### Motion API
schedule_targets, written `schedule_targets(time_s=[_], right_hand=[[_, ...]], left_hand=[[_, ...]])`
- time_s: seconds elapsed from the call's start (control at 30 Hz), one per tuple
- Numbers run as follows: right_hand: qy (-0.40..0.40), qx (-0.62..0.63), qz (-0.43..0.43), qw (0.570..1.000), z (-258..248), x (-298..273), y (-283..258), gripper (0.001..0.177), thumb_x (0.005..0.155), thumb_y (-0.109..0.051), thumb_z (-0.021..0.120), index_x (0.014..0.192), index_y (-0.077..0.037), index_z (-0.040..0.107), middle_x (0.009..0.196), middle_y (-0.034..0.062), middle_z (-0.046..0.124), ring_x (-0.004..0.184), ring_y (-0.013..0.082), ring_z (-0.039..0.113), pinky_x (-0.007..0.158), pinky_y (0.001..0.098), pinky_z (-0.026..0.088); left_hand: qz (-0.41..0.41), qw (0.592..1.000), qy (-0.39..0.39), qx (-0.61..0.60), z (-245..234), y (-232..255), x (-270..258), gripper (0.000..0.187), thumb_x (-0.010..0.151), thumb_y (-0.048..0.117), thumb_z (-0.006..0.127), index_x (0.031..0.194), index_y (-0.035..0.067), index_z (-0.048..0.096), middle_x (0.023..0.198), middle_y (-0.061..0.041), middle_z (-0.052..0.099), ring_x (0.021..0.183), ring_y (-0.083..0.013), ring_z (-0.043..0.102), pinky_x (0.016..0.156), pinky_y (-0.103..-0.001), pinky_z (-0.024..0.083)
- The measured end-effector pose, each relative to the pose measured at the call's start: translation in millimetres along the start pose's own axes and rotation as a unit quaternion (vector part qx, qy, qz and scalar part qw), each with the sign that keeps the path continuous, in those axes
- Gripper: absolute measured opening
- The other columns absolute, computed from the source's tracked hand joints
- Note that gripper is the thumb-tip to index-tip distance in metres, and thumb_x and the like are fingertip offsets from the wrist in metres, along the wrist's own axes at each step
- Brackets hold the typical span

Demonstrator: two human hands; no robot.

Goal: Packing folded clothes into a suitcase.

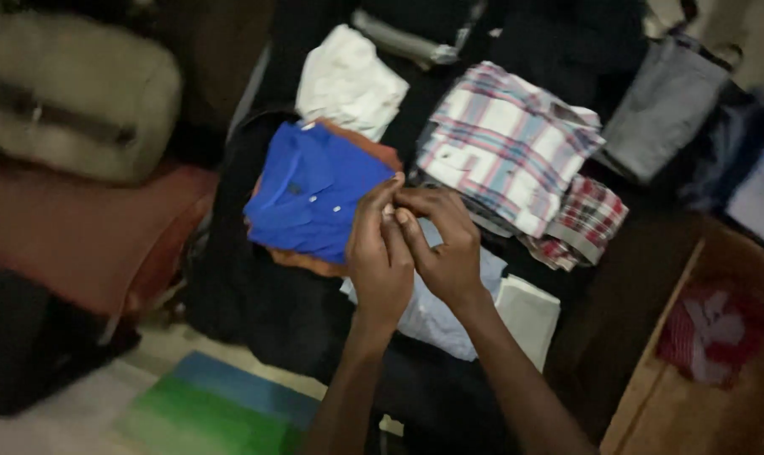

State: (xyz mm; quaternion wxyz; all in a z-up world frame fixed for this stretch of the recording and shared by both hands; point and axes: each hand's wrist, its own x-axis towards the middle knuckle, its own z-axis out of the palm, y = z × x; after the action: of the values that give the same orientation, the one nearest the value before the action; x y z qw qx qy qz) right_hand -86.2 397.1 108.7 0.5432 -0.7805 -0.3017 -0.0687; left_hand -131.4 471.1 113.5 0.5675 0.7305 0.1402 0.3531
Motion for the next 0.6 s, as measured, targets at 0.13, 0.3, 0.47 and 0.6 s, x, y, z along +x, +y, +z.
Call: schedule_targets(time_s=[0.13,0.3,0.47,0.6], right_hand=[[-0.118,0.016,0.003,0.993,39.7,-2.7,15.1,0.023,0.098,-0.008,0.063,0.119,-0.002,0.068,0.110,0.0150,0.070,0.097,0.0343,0.067,0.083,0.0424,0.054],[-0.241,-0.055,-0.013,0.969,78.7,-4.7,53.7,0.042,0.093,-0.021,0.072,0.130,-0.005,0.061,0.122,0.0212,0.065,0.112,0.0427,0.061,0.092,0.0528,0.050],[-0.315,-0.191,-0.034,0.929,105.7,3.2,129.5,0.062,0.092,-0.034,0.071,0.138,0.001,0.049,0.121,0.0343,0.056,0.113,0.0537,0.055,0.096,0.0606,0.044],[-0.345,-0.186,0.025,0.920,112.8,17.7,137.2,0.060,0.097,-0.030,0.065,0.135,0.013,0.045,0.115,0.0435,0.053,0.110,0.0623,0.050,0.098,0.0647,0.038]], left_hand=[[-0.048,0.993,0.089,0.067,-27.1,-42.1,-15.0,0.033,0.100,-0.003,0.043,0.128,0.004,0.060,0.124,-0.017,0.063,0.115,-0.0357,0.062,0.100,-0.045,0.047],[-0.098,0.964,0.188,0.158,-39.0,-115.5,-46.1,0.043,0.089,-0.004,0.057,0.131,-0.005,0.049,0.127,-0.029,0.052,0.120,-0.0505,0.051,0.101,-0.056,0.041],[-0.255,0.878,0.320,0.249,-25.5,-220.1,-93.6,0.073,0.078,0.022,0.078,0.137,0.002,0.040,0.137,-0.025,0.038,0.129,-0.0467,0.038,0.107,-0.060,0.030],[-0.267,0.873,0.377,0.157,-43.5,-184.0,-54.4,0.088,0.080,0.014,0.078,0.145,-0.008,0.023,0.146,-0.041,0.024,0.139,-0.0561,0.026,0.114,-0.061,0.021]])
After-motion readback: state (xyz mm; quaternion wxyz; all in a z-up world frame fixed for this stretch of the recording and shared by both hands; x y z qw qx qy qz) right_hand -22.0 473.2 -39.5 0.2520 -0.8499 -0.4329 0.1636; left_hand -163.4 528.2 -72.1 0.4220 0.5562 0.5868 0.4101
